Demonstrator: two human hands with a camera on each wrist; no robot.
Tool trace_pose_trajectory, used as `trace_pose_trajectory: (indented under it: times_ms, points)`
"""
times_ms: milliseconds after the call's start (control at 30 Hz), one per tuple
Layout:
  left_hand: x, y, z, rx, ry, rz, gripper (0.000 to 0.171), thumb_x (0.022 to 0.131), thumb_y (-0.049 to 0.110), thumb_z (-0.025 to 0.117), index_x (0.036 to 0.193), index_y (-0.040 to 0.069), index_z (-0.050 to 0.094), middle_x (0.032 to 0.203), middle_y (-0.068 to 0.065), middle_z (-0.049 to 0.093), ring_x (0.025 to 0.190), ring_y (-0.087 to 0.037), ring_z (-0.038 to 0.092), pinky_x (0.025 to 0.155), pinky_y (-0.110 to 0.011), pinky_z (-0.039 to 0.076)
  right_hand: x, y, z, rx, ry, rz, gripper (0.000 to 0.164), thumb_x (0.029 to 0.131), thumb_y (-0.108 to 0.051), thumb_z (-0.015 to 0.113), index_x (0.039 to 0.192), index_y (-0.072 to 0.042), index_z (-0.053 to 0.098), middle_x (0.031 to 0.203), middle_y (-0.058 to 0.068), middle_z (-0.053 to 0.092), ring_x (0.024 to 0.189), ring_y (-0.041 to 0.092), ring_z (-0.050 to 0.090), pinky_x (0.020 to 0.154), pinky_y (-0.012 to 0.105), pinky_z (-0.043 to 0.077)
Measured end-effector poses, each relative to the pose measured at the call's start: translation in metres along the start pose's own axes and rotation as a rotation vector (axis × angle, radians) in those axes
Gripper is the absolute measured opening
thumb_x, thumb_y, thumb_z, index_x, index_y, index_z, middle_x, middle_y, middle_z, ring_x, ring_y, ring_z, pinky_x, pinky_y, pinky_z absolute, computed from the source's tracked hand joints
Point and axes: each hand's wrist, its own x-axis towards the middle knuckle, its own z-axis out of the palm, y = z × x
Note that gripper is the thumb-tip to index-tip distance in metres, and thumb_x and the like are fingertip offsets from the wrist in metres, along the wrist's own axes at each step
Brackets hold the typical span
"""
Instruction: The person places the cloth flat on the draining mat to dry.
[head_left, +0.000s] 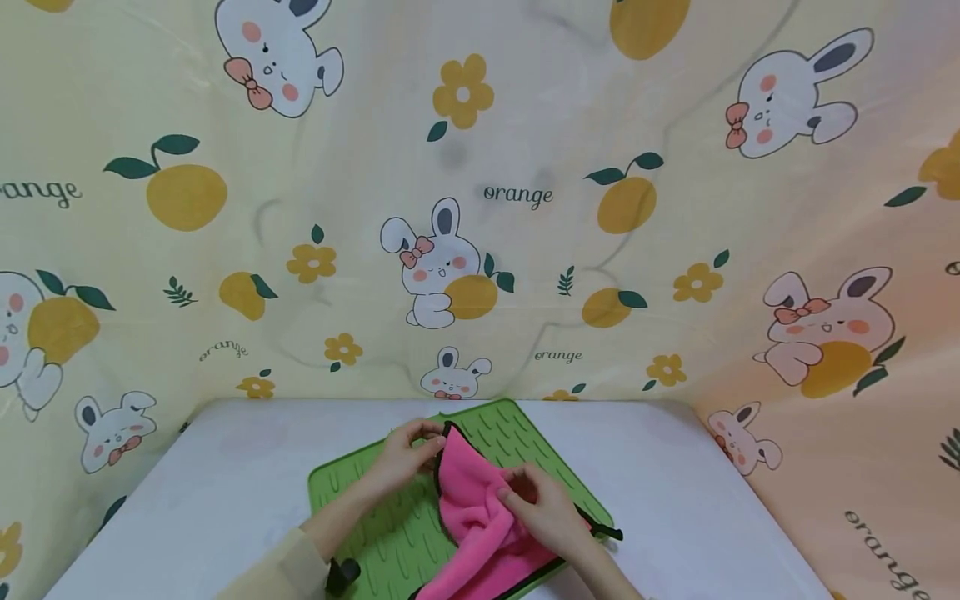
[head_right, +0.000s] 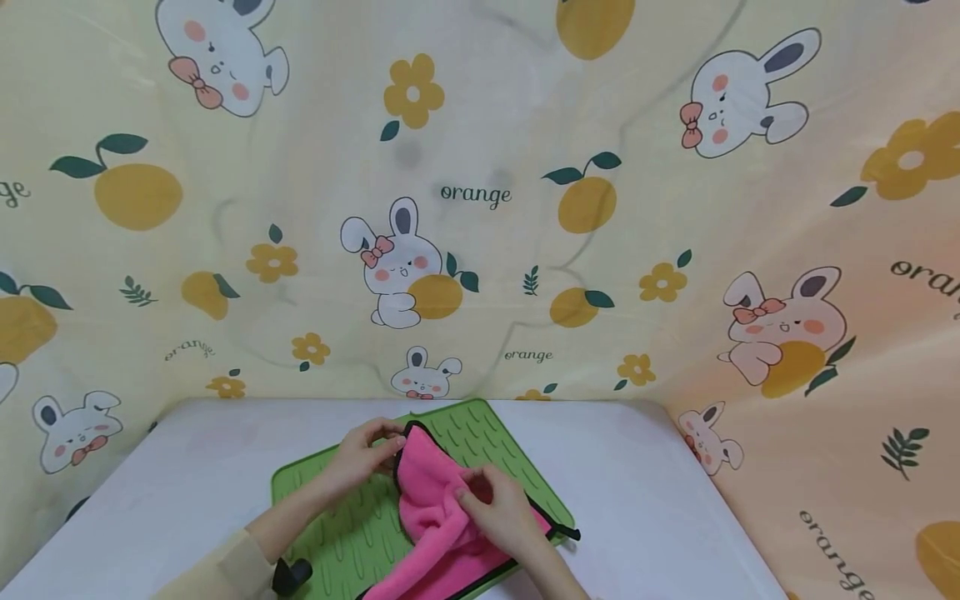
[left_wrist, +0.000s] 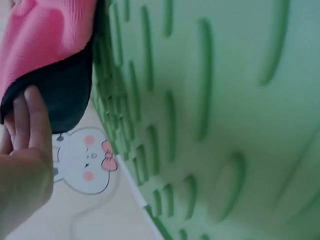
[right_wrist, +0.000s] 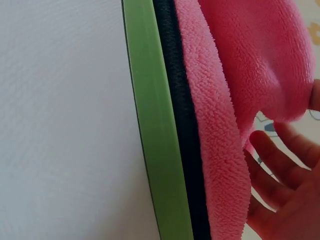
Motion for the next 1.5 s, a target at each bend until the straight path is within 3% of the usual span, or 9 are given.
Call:
trace_pose_trajectory:
  times_ms: [167, 333, 433, 633, 800, 1033, 1233, 1500]
  points:
    - [0.003, 0.008, -0.011, 0.144, -0.007, -0.006, 0.024, 0.093, 0.019, 0.061, 0.115, 0.007, 0.063, 0.102, -0.01, 0.063, 0.067, -0.017, 0.06, 0.057, -0.044, 0.054, -0.001, -0.003, 0.001, -0.035, -0.087, -0.023, 0.04, 0.094, -0.05, 0.052, 0.126, -0.026, 0.057, 0.12, -0.008, 0.059, 0.112, 0.016, 0.055, 0.09, 0.038, 0.047]
    - [0.009, 0.012, -0.023, 0.277, 0.06, 0.032, 0.016, 0.091, 0.02, 0.064, 0.106, 0.016, 0.07, 0.103, -0.001, 0.066, 0.081, -0.015, 0.061, 0.066, -0.036, 0.053, 0.0, -0.002, 0.002, -0.104, -0.11, -0.044, 0.045, 0.098, -0.051, 0.041, 0.127, -0.023, 0.059, 0.128, -0.005, 0.056, 0.121, 0.019, 0.05, 0.098, 0.047, 0.041]
    - [0.014, 0.009, -0.027, 0.306, 0.101, 0.048, 0.013, 0.09, 0.02, 0.065, 0.102, 0.017, 0.072, 0.103, 0.002, 0.067, 0.086, -0.014, 0.06, 0.071, -0.03, 0.05, 0.0, 0.001, 0.002, -0.154, -0.14, -0.038, 0.049, 0.098, -0.05, 0.042, 0.127, -0.015, 0.06, 0.132, 0.002, 0.054, 0.123, 0.024, 0.048, 0.099, 0.05, 0.04]
    - [0.01, -0.003, -0.025, 0.362, 0.101, 0.015, 0.016, 0.091, 0.016, 0.063, 0.106, 0.012, 0.07, 0.102, -0.002, 0.067, 0.076, -0.013, 0.059, 0.062, -0.028, 0.049, -0.003, 0.008, 0.001, -0.322, -0.231, -0.064, 0.049, 0.094, -0.045, 0.052, 0.133, -0.014, 0.055, 0.144, 0.003, 0.044, 0.133, 0.029, 0.038, 0.103, 0.054, 0.035]
    - [0.002, -0.012, -0.027, 0.335, 0.135, -0.004, 0.019, 0.092, 0.017, 0.062, 0.109, 0.01, 0.067, 0.104, -0.003, 0.066, 0.082, -0.013, 0.061, 0.064, -0.028, 0.05, -0.004, 0.01, 0.001, -0.341, -0.234, -0.107, 0.048, 0.094, -0.04, 0.055, 0.133, -0.013, 0.055, 0.144, 0.004, 0.044, 0.133, 0.029, 0.038, 0.104, 0.054, 0.034]
    - [-0.016, -0.02, -0.043, 0.224, 0.136, -0.056, 0.027, 0.093, 0.02, 0.061, 0.115, 0.005, 0.063, 0.106, -0.007, 0.063, 0.084, -0.02, 0.061, 0.063, -0.036, 0.052, -0.004, 0.012, 0.001, -0.355, -0.228, -0.107, 0.046, 0.093, -0.039, 0.056, 0.133, -0.014, 0.056, 0.144, 0.002, 0.044, 0.133, 0.027, 0.038, 0.105, 0.052, 0.033]
    - [-0.036, -0.028, -0.058, 0.147, 0.058, -0.058, 0.033, 0.093, 0.023, 0.061, 0.115, -0.001, 0.059, 0.11, -0.015, 0.064, 0.094, -0.026, 0.063, 0.07, -0.037, 0.054, -0.003, 0.011, 0.001, -0.362, -0.227, -0.111, 0.046, 0.093, -0.038, 0.056, 0.132, -0.014, 0.056, 0.144, 0.001, 0.044, 0.133, 0.027, 0.038, 0.105, 0.052, 0.034]
    - [-0.054, -0.035, -0.064, 0.123, -0.086, -0.054, 0.038, 0.089, 0.02, 0.066, 0.118, -0.003, 0.056, 0.11, -0.015, 0.064, 0.094, -0.017, 0.063, 0.072, -0.034, 0.055, -0.002, 0.013, 0.002, -0.382, -0.228, -0.118, 0.047, 0.093, -0.042, 0.055, 0.132, -0.015, 0.056, 0.144, 0.001, 0.044, 0.133, 0.026, 0.039, 0.105, 0.051, 0.035]
